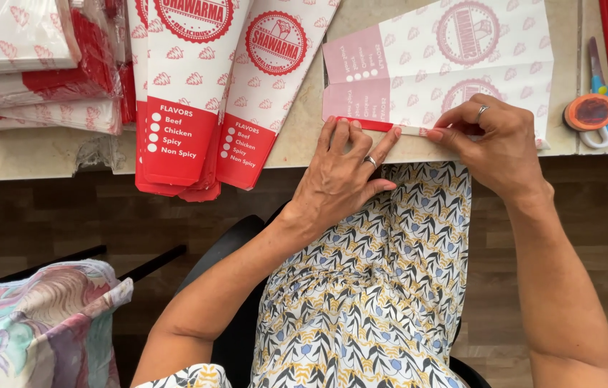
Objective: Folding printed paper sheets into triangular shawarma sleeves and stacking them.
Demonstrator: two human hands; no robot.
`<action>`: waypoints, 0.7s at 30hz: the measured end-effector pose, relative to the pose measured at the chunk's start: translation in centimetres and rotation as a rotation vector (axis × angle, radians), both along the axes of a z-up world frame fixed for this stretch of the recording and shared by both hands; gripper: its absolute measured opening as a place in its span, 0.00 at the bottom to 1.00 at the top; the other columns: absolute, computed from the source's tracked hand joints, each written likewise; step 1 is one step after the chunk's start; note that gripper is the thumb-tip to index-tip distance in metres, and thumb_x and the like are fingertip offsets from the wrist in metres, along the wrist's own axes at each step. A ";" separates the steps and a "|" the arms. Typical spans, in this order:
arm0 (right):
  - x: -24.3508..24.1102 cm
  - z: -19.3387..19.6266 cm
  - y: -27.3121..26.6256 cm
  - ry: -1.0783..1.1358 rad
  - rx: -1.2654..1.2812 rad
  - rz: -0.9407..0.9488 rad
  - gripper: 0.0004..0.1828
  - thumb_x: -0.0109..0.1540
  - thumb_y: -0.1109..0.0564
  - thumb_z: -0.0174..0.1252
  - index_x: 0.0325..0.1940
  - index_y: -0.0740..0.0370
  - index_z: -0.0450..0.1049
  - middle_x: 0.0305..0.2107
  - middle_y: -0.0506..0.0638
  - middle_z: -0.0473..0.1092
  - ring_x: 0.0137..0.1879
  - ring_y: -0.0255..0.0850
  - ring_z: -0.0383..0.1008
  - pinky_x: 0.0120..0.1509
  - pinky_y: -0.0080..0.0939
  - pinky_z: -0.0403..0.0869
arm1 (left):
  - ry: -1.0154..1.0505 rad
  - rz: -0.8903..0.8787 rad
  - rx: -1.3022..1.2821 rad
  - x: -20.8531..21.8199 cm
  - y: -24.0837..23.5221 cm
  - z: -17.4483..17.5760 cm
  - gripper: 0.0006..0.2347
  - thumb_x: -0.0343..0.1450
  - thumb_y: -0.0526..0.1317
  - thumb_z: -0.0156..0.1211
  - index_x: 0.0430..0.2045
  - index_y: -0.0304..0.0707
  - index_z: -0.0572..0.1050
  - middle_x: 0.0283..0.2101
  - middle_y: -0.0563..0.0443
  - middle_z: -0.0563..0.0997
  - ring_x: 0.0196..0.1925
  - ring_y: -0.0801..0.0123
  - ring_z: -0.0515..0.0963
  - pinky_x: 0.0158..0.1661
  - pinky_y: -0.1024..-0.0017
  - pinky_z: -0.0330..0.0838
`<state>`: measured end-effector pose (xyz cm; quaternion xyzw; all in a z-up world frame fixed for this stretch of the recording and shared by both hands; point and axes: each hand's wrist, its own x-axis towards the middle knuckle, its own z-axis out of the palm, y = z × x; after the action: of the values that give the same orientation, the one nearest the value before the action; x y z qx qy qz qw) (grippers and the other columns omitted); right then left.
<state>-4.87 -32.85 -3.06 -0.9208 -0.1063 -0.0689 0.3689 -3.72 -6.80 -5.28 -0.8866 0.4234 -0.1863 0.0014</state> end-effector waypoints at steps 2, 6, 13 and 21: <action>0.2 0.4 0.1 0.095 0.064 -0.024 0.07 0.65 0.62 0.75 0.40 0.64 0.81 0.31 0.49 0.73 0.33 0.34 0.67 0.38 0.32 0.66 | 0.007 0.027 0.002 -0.1 -0.1 0.1 0.37 0.74 0.72 0.54 0.71 0.49 0.61 0.49 0.39 0.70 0.52 0.48 0.70 0.63 0.48 0.67; 0.7 0.6 0.4 0.205 0.110 -0.086 0.08 0.63 0.60 0.76 0.39 0.61 0.81 0.25 0.47 0.73 0.30 0.30 0.67 0.35 0.29 0.67 | 0.032 0.028 -0.022 0.0 -0.5 0.9 0.35 0.73 0.72 0.56 0.68 0.49 0.65 0.49 0.39 0.70 0.49 0.49 0.70 0.61 0.48 0.68; 1.0 0.2 0.7 0.207 -0.157 -0.140 0.10 0.60 0.55 0.76 0.36 0.56 0.80 0.25 0.45 0.73 0.29 0.34 0.69 0.37 0.37 0.68 | -0.052 0.115 0.094 -0.3 -1.8 1.9 0.47 0.56 0.86 0.57 0.67 0.66 0.64 0.46 0.48 0.71 0.42 0.57 0.70 0.58 0.48 0.66; -2.5 -0.5 -3.7 -0.142 -0.371 0.001 0.10 0.68 0.59 0.74 0.43 0.68 0.80 0.35 0.55 0.73 0.42 0.49 0.69 0.48 0.49 0.67 | -0.079 0.138 0.196 -0.5 -2.4 1.7 0.53 0.52 0.89 0.54 0.72 0.72 0.55 0.44 0.53 0.66 0.41 0.57 0.68 0.53 0.49 0.68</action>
<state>-7.35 -36.50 -3.56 -0.9658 -0.1433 -0.1127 0.1844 -4.19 -9.21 -3.55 -0.9012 0.3770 -0.1784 0.1177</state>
